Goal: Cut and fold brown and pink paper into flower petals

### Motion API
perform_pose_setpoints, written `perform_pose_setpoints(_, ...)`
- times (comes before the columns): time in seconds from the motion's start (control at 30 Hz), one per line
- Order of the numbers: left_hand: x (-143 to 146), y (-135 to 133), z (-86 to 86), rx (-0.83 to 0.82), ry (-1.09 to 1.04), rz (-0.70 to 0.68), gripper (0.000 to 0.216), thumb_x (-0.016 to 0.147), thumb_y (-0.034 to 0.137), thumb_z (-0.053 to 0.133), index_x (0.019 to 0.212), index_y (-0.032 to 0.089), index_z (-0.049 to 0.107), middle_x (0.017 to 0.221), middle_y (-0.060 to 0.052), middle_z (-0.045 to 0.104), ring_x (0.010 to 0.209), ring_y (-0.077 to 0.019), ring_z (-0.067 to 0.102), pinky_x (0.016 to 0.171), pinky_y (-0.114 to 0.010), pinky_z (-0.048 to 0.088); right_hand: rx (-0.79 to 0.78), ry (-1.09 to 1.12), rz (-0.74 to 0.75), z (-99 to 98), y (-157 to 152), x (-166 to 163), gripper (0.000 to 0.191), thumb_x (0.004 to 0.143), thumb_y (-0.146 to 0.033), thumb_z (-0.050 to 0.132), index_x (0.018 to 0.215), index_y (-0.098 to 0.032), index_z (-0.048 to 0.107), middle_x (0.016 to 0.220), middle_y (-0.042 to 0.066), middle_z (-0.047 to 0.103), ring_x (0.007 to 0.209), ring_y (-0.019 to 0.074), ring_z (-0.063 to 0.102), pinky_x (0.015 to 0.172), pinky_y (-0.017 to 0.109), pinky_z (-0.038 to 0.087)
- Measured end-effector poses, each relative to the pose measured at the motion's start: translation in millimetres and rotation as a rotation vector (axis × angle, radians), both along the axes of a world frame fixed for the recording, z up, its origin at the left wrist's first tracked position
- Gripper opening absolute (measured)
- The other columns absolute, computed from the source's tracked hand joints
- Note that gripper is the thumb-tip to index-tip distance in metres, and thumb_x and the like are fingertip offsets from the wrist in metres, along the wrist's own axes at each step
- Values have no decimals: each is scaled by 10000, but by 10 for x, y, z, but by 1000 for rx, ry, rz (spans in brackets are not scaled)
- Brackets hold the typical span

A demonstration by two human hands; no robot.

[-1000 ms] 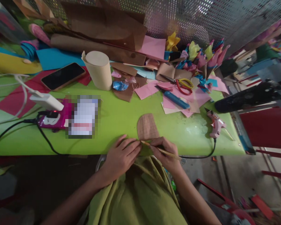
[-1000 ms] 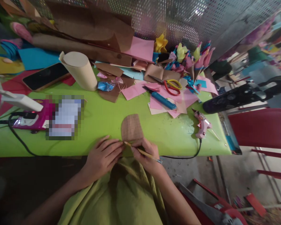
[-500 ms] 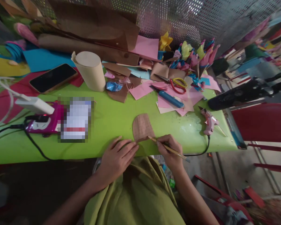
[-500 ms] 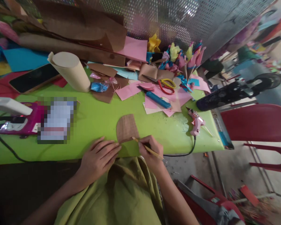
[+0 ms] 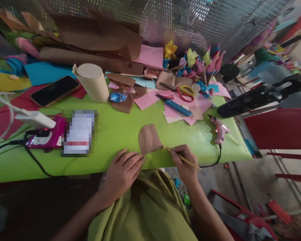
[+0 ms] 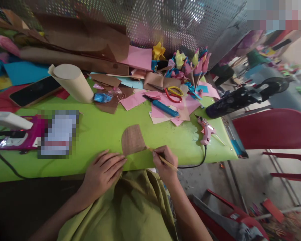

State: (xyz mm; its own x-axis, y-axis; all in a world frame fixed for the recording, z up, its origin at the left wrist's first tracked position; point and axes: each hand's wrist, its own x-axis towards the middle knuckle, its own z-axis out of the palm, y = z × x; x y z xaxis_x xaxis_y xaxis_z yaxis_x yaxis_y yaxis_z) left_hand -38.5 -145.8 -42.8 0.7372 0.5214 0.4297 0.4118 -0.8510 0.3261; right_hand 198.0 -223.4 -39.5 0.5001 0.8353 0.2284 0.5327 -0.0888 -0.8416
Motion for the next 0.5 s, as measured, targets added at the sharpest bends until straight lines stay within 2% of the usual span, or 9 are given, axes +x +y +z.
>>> perform_pose_setpoints(0.17,-4,-2,97,-42,-40,-7,270,965,177,535,1193,213,674,1130,-37,741,1058,-188,648,1048,-390,454,60,94,-15,64,28,67,68,866,-259,641,814,-216,632,701,2,677,586,144,595,523,248,468)
perform_pose_setpoints(0.27,12,55,201,-64,-73,0,254,974,182,518,1178,200,668,1114,-52,734,1023,-178,654,971,-351,493,90,60,42,147,143,194,74,896,-284,636,934,-226,661,772,14,702,627,159,636,556,268,508)
perform_pose_setpoints(0.4,158,322,332,-50,31,93,306,990,260,496,1253,168,620,1120,-94,717,1021,-222,652,896,-378,511,107,-269,181,266,400,459,96,929,-287,615,968,-249,693,872,35,711,781,192,681,706,305,538)
perform_pose_setpoints(0.5,369,598,418,-111,207,182,427,947,372,575,1312,150,579,1225,-138,679,1124,-286,622,939,-436,496,21,-540,290,302,597,682,205,972,-256,527,1094,-244,690,1030,84,718,951,237,680,805,345,532)
